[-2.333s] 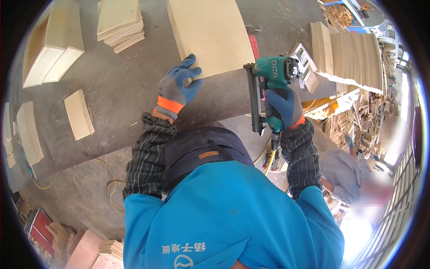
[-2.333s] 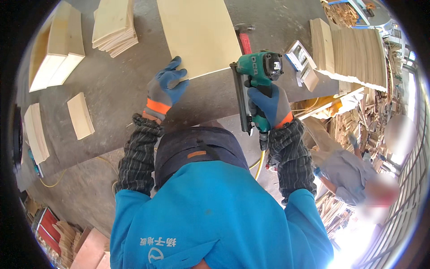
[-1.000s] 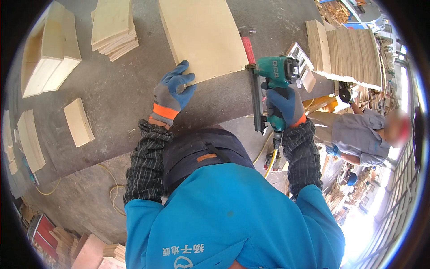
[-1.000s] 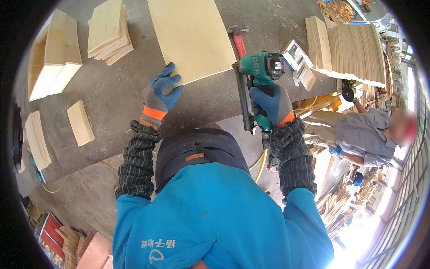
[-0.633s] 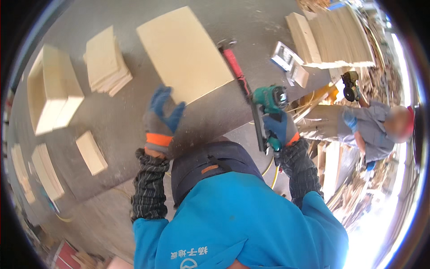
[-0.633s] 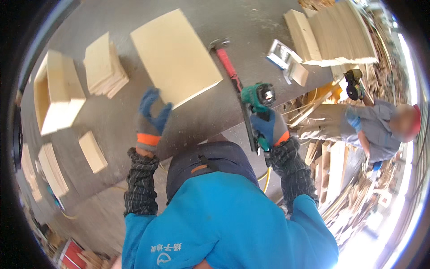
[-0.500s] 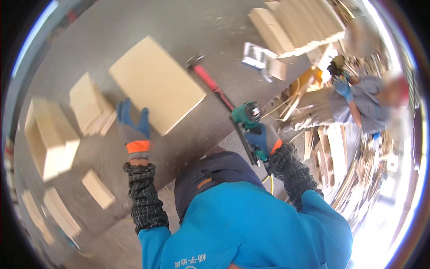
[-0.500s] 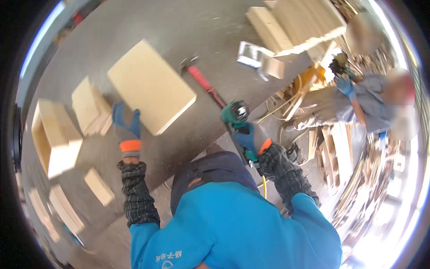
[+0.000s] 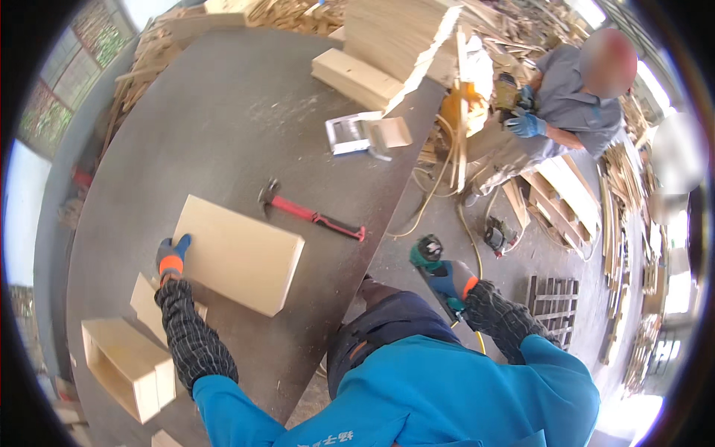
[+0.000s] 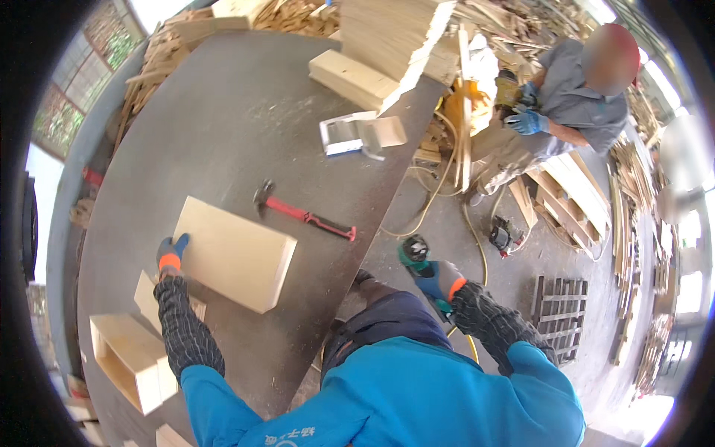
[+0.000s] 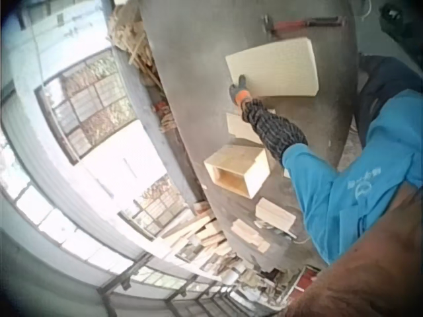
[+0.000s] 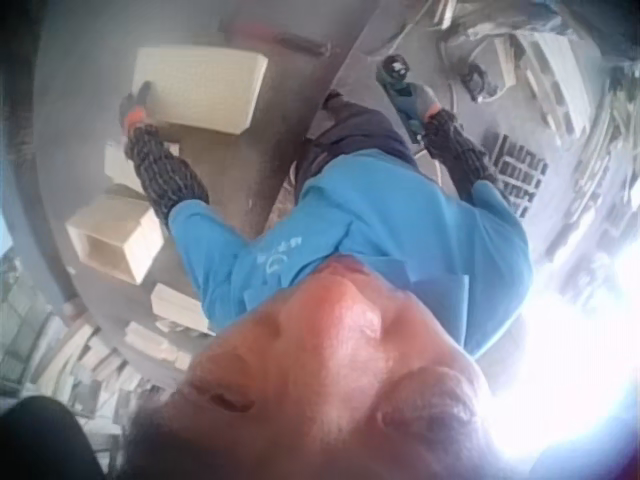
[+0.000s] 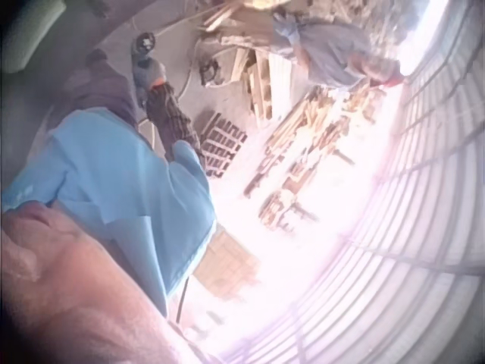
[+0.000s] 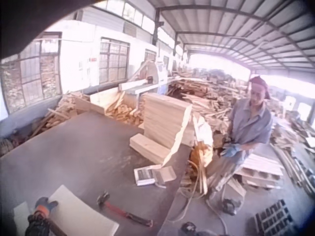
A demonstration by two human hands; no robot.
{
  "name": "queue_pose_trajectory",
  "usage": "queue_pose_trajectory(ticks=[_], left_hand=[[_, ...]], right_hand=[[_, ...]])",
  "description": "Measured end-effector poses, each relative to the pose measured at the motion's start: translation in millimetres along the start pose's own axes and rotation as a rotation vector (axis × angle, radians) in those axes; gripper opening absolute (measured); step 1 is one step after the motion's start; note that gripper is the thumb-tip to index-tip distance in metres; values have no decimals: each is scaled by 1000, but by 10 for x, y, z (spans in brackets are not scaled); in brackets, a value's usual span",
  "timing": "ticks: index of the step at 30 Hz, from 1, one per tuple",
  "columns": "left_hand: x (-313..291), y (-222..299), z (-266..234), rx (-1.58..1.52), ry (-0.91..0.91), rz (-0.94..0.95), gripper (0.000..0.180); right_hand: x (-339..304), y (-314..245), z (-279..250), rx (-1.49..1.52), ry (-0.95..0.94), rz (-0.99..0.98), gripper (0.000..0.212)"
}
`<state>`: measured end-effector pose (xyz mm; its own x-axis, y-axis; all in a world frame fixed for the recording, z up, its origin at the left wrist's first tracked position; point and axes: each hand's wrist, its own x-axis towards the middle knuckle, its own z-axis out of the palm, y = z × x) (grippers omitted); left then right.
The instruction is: Assembling wooden boxes by fastening wood panels together using a pneumatic nail gun and a hammer.
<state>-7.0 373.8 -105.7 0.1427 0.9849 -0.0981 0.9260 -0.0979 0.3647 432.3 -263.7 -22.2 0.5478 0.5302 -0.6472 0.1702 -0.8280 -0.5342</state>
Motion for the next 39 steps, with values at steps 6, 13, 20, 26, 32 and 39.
queue_pose_trajectory(ticks=[6, 13, 20, 26, 32, 39], left_hand=[[-788, 235, -70, 97, -192, -102, 86], [-2547, 573, -193, -27, 12, -253, 80], [-4114, 472, -63, -313, 196, 121, 90], [-4089, 322, 137, -478, 198, 86, 73], [-4130, 172, 234, -639, 254, 53, 54], [-4826, -50, 316, -579, 162, 84, 50]], right_hand=[[53, 254, -17, 274, -65, 80, 19], [126, -158, 89, 156, -135, 14, 25], [256, -396, 202, 38, -147, -40, 33], [342, -697, 406, -164, -144, -191, 40], [312, -900, 554, -275, -154, -230, 39], [342, -849, 549, -172, -182, -215, 37]])
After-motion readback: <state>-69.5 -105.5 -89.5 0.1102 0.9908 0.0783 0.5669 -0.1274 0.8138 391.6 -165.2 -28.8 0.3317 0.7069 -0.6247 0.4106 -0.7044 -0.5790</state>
